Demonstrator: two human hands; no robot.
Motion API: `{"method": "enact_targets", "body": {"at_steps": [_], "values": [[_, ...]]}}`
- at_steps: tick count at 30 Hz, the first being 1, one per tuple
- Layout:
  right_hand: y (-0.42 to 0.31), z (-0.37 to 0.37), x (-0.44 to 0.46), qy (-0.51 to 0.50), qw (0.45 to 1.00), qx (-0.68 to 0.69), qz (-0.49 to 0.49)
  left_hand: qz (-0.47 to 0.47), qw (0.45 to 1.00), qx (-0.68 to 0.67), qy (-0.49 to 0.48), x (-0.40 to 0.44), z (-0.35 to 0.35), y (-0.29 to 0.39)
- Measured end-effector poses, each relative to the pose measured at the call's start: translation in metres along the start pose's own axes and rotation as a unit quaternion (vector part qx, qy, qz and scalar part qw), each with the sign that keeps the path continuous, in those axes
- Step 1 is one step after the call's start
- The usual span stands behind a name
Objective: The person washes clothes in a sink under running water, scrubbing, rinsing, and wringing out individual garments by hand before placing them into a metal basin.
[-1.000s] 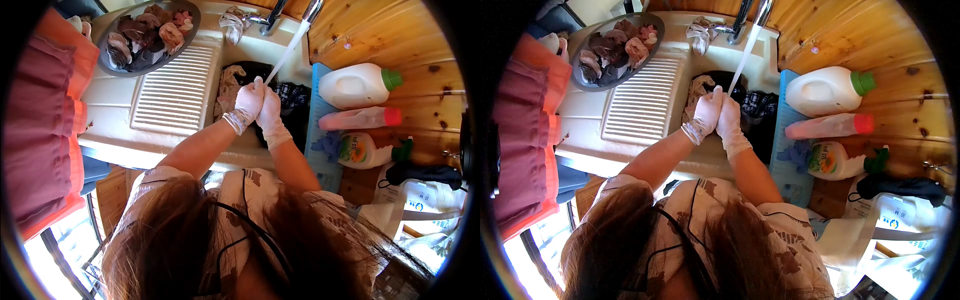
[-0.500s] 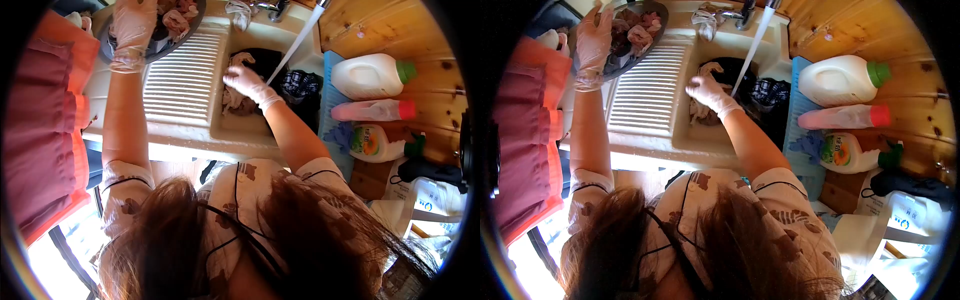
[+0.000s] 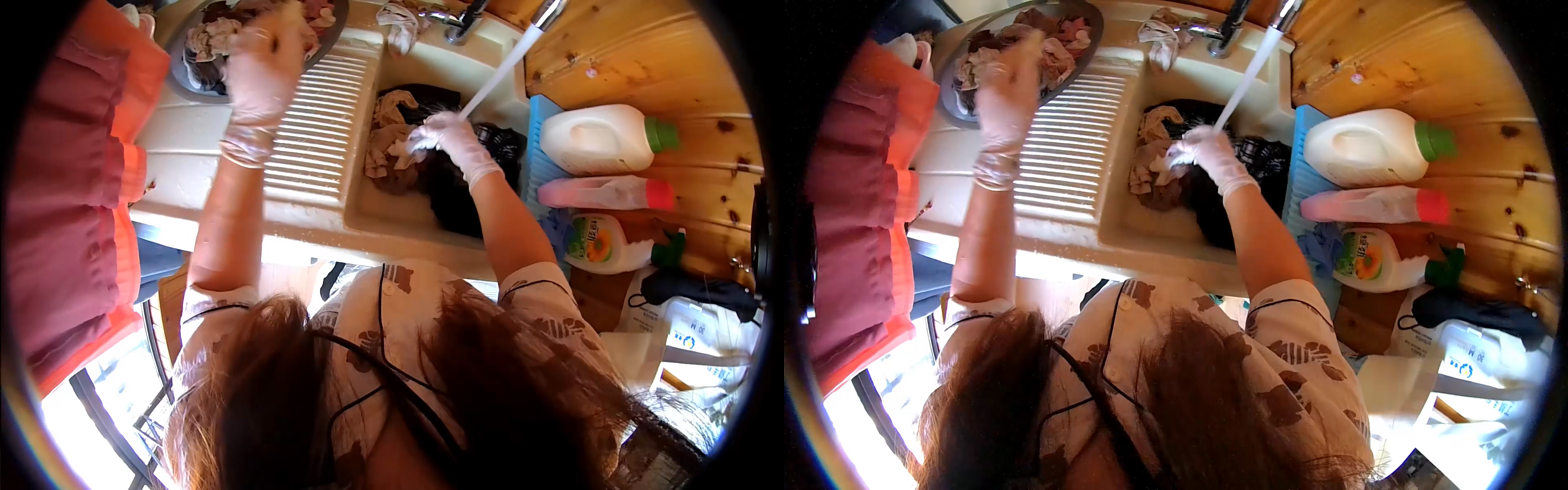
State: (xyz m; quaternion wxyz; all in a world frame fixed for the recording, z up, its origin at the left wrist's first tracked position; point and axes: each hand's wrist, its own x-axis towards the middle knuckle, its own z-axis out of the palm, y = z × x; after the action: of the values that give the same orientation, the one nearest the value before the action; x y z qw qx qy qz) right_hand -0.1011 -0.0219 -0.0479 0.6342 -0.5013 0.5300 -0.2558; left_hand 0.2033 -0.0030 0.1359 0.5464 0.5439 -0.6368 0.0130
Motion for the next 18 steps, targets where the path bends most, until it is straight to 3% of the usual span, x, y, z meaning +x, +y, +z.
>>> {"method": "enact_targets", "body": {"at_steps": [1,3,4,6,8,10,11,12,13,14,15,16,18], "values": [[-0.031,0.001,-0.017,0.047,0.998,0.039,0.030,-0.220,0.974,0.007,-0.049,-0.020,0.022,0.015],[-0.045,-0.009,-0.015,0.107,0.988,0.108,0.035,-0.252,0.925,-0.139,-0.247,-0.053,0.071,0.009],[-0.051,-0.016,-0.014,0.107,0.987,0.115,0.030,-0.391,0.846,-0.221,-0.288,-0.065,0.089,0.024],[-0.077,-0.006,-0.029,0.129,0.989,0.070,-0.029,-0.578,0.668,-0.350,-0.312,-0.080,0.105,0.062],[-0.089,0.001,-0.041,0.118,0.987,0.030,-0.103,-0.721,0.467,-0.441,-0.261,-0.103,0.149,0.050],[-0.093,0.014,-0.050,0.120,0.974,0.083,-0.174,-0.635,0.380,-0.635,-0.223,-0.130,0.181,0.035],[-0.096,0.020,-0.056,0.112,0.978,0.043,-0.172,-0.586,0.315,-0.717,-0.210,-0.144,0.197,0.028],[-0.096,0.025,-0.058,0.104,0.980,0.003,-0.170,-0.508,-0.037,-0.847,-0.153,-0.140,0.207,0.026],[-0.087,0.032,-0.050,0.173,0.946,-0.192,-0.195,-0.546,0.125,-0.812,-0.163,-0.137,0.207,0.037],[-0.084,0.029,-0.045,0.190,0.930,-0.256,-0.182,-0.568,0.285,-0.753,-0.170,-0.133,0.209,0.049],[-0.096,0.029,-0.048,0.205,0.910,-0.320,-0.168,-0.526,0.229,-0.808,-0.135,-0.155,0.247,0.029],[-0.102,0.027,-0.049,0.218,0.885,-0.382,-0.152,-0.540,0.238,-0.796,-0.135,-0.155,0.244,0.035],[-0.089,0.020,-0.039,0.336,0.809,-0.408,-0.257,-0.563,0.259,-0.774,-0.133,-0.148,0.227,0.048]]}}
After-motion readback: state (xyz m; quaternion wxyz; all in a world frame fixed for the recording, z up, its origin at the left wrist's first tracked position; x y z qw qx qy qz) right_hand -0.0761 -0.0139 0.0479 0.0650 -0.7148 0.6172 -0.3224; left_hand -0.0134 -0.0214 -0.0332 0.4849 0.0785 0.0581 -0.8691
